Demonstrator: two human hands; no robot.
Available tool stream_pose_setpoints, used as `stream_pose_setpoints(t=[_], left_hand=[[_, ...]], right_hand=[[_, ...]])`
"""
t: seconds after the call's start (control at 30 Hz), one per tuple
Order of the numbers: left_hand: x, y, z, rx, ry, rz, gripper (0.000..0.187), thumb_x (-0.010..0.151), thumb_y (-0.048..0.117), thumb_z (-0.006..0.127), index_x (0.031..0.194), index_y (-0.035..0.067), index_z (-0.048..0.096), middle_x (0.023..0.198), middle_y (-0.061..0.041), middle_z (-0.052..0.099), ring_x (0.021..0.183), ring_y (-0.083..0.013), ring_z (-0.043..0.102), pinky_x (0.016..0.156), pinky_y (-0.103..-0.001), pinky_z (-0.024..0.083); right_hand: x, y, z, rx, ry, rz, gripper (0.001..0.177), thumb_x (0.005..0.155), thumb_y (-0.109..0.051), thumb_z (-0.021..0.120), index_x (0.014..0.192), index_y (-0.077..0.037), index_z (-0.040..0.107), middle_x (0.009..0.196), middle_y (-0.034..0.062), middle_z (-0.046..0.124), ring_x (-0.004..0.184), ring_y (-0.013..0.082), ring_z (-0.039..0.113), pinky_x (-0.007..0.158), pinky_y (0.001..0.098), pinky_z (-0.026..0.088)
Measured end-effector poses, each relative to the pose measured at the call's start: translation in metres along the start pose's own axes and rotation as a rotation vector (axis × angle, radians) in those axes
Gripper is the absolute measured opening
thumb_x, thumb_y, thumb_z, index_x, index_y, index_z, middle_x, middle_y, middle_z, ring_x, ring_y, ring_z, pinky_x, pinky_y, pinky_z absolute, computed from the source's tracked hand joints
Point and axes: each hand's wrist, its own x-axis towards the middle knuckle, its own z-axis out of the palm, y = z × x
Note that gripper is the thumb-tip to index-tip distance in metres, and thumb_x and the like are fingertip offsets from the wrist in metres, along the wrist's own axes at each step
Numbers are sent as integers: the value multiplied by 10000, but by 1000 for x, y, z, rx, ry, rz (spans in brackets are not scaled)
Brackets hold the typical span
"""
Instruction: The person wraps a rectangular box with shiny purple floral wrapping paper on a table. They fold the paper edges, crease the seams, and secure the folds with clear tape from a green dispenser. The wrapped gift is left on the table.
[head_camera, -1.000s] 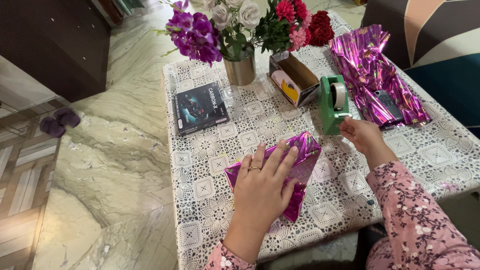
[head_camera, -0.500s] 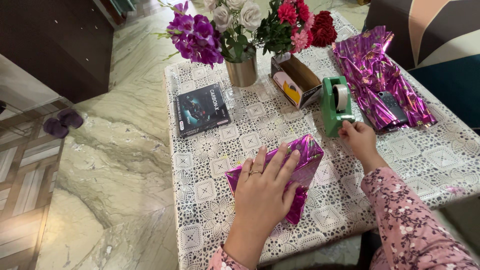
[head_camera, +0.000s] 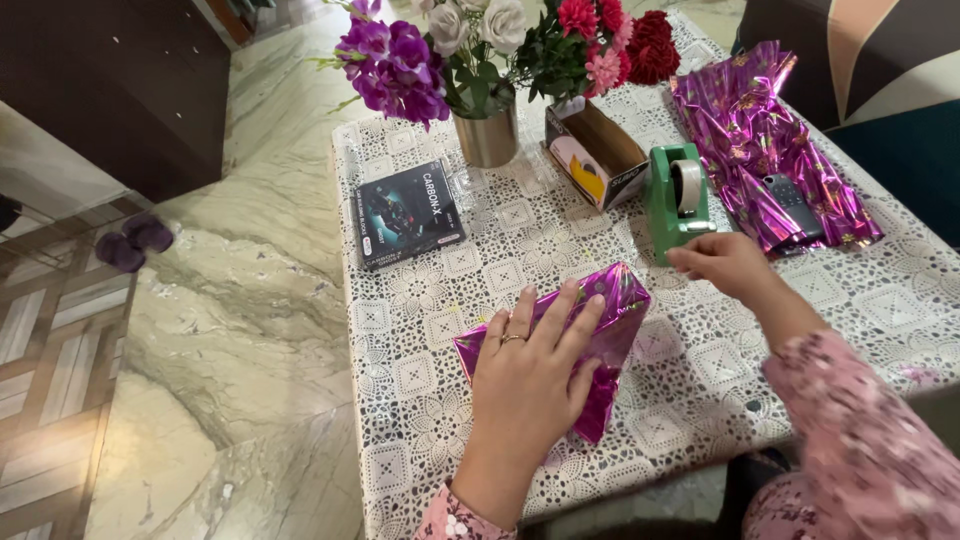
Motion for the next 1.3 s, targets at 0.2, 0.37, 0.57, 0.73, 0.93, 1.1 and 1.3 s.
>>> stream_pose_setpoints(t=[0.2,0.37,0.57,0.73,0.93,1.1,1.3], left_hand=[[-4,1,-2,-14,2,7,618,894,372,671,1482,249,525,1529,-43,517,1341,-355,519,1092,-534,383],[-8,4,-4,-15,6,19,662,862,343,677,1494,233,513,1521,-57,522,1335,-360,525,1092,-542,385],[-9,4,-4,-4,10,17,655,872,335,670,1498,236,504,1530,-53,517,1346,-368,520,1094,-557,395],[-10,3,-4,-24,17,16,661,872,333,675,1500,225,502,1528,-62,513,1345,-386,513,1095,-567,385],[-11,3,-5,-36,20,14,668,860,342,691,1491,224,509,1535,-60,512,1350,-391,516,1104,-564,383],[-11,4,-3,-34,17,17,676,845,338,695,1488,224,521,1531,-59,514,1348,-393,516,1103,-560,381],[-12,3,-1,-28,29,18,652,864,335,688,1487,229,526,1533,-56,518,1353,-394,516,1114,-561,381]], right_hand=[[-90,-60,-15,606,-160,-442,182,974,-131,672,1068,2,754,864,90,719,747,147,672,694,289,573],[-131,-92,-6,550,-148,-378,174,954,-56,657,1079,-5,767,788,80,723,655,140,626,597,280,538],[-142,-108,0,476,-230,-324,330,945,-74,665,1271,-53,708,757,47,688,639,109,592,577,270,512],[-137,-112,0,484,-265,-400,456,963,-114,617,1401,-46,511,761,18,634,639,79,583,566,233,485],[-137,-118,14,497,-181,-246,322,938,-101,652,1200,-56,472,700,71,633,481,95,467,419,241,314],[-139,-120,21,461,-86,-226,344,910,-110,693,1152,-33,461,655,99,639,435,104,485,379,255,324],[-140,-126,25,355,-49,-145,367,895,-130,721,1148,-12,482,660,121,664,425,106,482,368,259,326]])
